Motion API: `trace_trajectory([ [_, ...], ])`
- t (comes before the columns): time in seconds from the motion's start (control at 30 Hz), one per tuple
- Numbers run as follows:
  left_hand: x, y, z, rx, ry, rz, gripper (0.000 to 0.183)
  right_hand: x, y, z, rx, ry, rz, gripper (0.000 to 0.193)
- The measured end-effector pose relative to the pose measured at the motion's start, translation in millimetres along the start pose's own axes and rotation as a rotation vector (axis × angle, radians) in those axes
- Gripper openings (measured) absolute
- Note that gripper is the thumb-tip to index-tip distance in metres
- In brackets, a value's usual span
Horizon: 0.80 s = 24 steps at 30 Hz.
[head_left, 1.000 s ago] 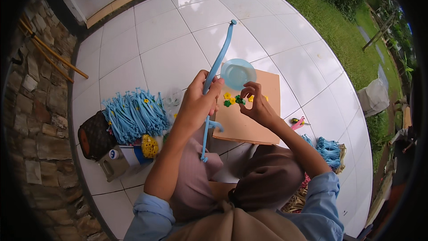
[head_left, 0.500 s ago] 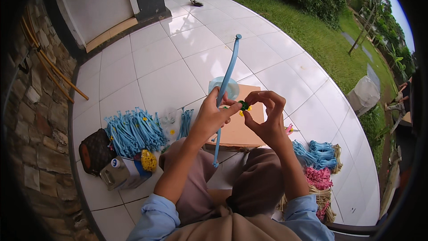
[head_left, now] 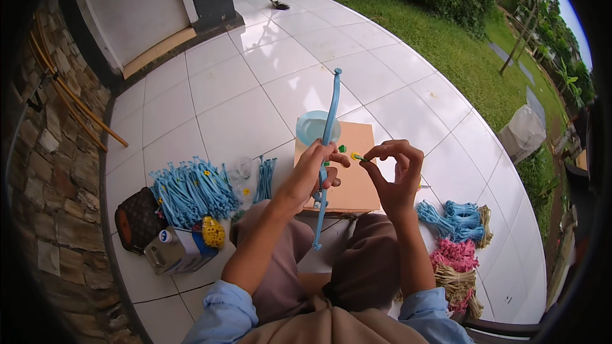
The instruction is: The person assembles small green flower-like components onto blue plastic strips, applying a liquid from a bowl, and then bundles groups of the finished strips together with string.
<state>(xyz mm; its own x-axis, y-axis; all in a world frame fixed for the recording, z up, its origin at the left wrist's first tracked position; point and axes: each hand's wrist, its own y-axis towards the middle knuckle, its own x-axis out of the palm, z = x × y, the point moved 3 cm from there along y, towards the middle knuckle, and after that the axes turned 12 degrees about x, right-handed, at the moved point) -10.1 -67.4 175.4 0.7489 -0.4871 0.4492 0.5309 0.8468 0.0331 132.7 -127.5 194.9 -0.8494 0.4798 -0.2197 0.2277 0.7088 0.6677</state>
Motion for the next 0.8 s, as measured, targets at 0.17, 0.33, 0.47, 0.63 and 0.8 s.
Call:
trace_trajectory([
  [0.17,1.1,-1.5,-5.0,0.056,0.092,-0.055,0.03,0.9,3.5,10.4,0.533,0.532,0.044,0.053],
  [0.33,-0.7,0.9,-14.3,0.202,0.169,0.071,0.021,10.9,3.5,16.5,0.839,0.76,-0.024,0.057],
  [0.47,-1.6,0.4,-13.8,0.251,0.101,0.126,0.014,18.3,-0.7,30.0,0.959,0.93,0.0,0.057],
  [0.63,2.3,-0.5,-11.8,0.299,0.094,0.126,0.017,27.3,-1.0,32.4,1.016,0.941,0.005,0.057],
  [0.8,3.7,-0.2,-9.9,0.359,0.151,0.12,0.02,30.6,-1.2,33.3,1.034,0.909,0.023,0.055],
])
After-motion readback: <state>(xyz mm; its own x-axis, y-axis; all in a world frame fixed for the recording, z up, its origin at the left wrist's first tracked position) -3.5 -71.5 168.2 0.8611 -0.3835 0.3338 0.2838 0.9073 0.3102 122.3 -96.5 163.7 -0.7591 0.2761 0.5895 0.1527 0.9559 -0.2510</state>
